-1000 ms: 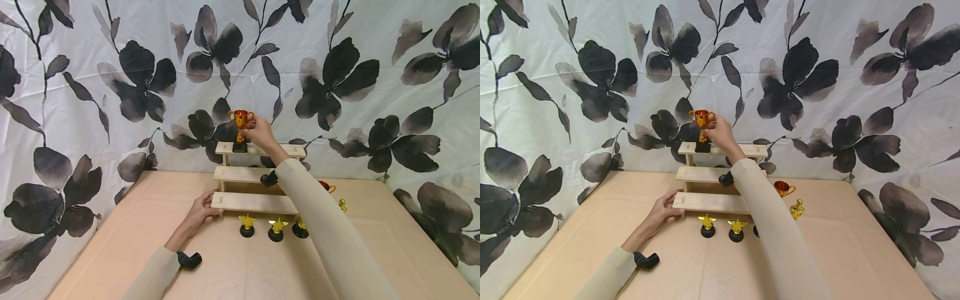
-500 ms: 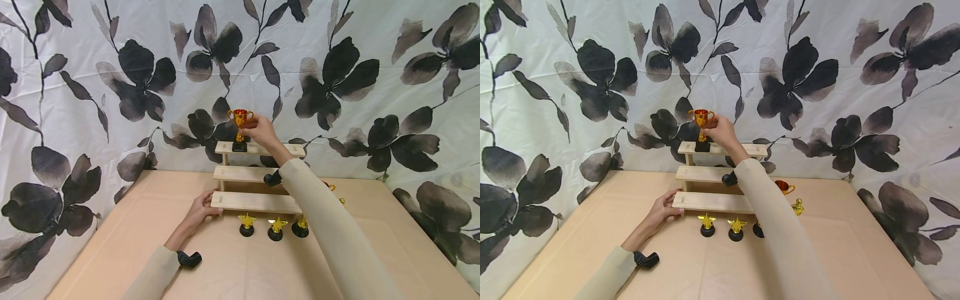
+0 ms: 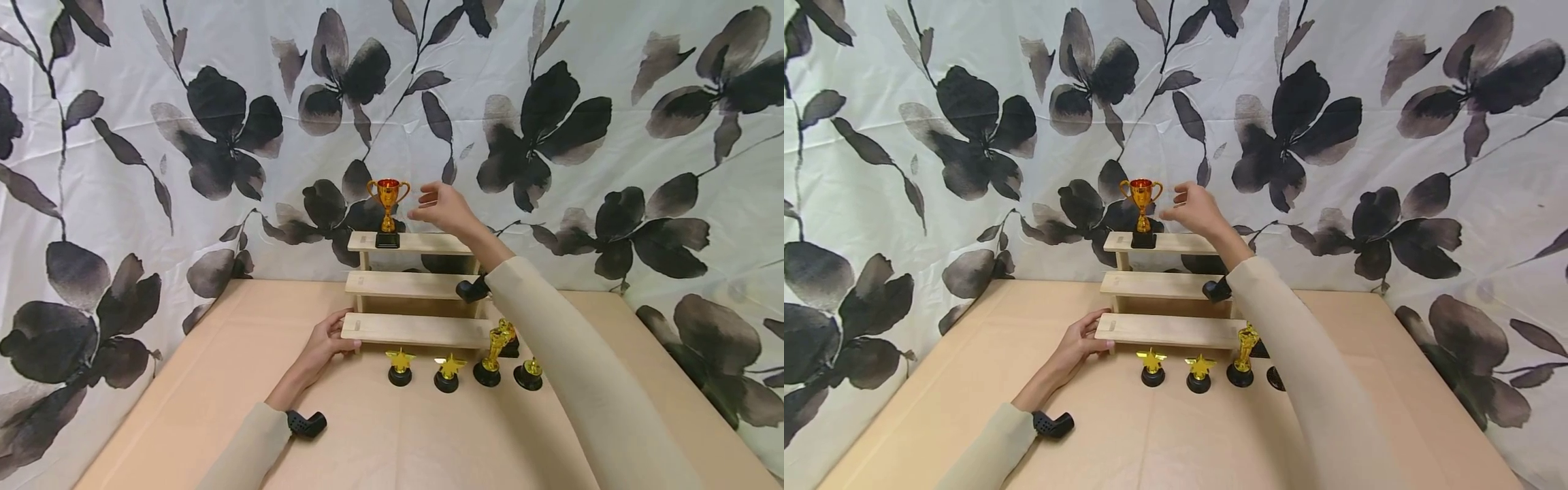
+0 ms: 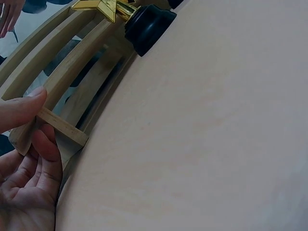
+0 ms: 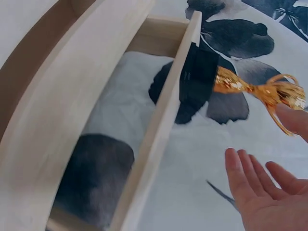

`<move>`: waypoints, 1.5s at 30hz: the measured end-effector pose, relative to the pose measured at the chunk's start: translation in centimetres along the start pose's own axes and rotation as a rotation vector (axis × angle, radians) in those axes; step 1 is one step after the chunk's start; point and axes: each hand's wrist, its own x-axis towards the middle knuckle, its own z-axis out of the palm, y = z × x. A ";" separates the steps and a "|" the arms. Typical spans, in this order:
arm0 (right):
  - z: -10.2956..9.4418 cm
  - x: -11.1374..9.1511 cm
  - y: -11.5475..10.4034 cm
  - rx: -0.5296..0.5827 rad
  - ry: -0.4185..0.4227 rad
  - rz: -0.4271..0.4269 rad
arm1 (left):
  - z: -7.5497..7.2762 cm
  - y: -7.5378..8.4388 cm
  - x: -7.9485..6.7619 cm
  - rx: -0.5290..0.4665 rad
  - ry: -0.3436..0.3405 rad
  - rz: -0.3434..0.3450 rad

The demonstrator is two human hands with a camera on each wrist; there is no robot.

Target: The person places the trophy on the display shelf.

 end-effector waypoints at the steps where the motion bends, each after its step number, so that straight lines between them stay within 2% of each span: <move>1: -0.4 -0.3 0.0 -0.012 -0.005 0.006 | 0.0 0.0 0.0 -0.001 0.003 0.000; 5: -2.0 -1.4 0.1 -0.045 -0.017 0.017 | -0.1 0.1 0.0 0.001 0.010 -0.001; 10: -3.6 -2.8 0.9 -0.057 0.009 0.007 | -0.1 0.1 0.2 0.018 0.000 0.001; 16: -5.0 -5.0 2.2 -0.023 0.026 -0.004 | 0.0 -0.1 0.3 0.006 -0.001 0.002; 21: -6.2 -6.9 3.4 0.021 0.006 -0.053 | 0.1 -0.3 0.4 -0.003 0.003 -0.003; 27: -7.9 -9.1 4.8 0.024 0.007 -0.074 | 0.2 -0.3 0.4 0.008 0.009 0.004; 35: -9.8 -11.4 7.1 -0.050 0.073 -0.094 | 0.2 -0.2 0.3 0.018 0.029 0.003; 38: -10.4 -12.3 8.1 -0.052 0.100 -0.094 | 0.3 -0.2 0.3 0.015 0.023 0.000; 42: -11.0 -13.3 9.8 -0.042 0.098 -0.116 | 0.2 -0.2 0.4 0.014 0.023 0.003; 45: -11.1 -14.0 11.0 -0.018 0.105 -0.102 | 0.2 -0.2 0.4 0.015 0.023 0.004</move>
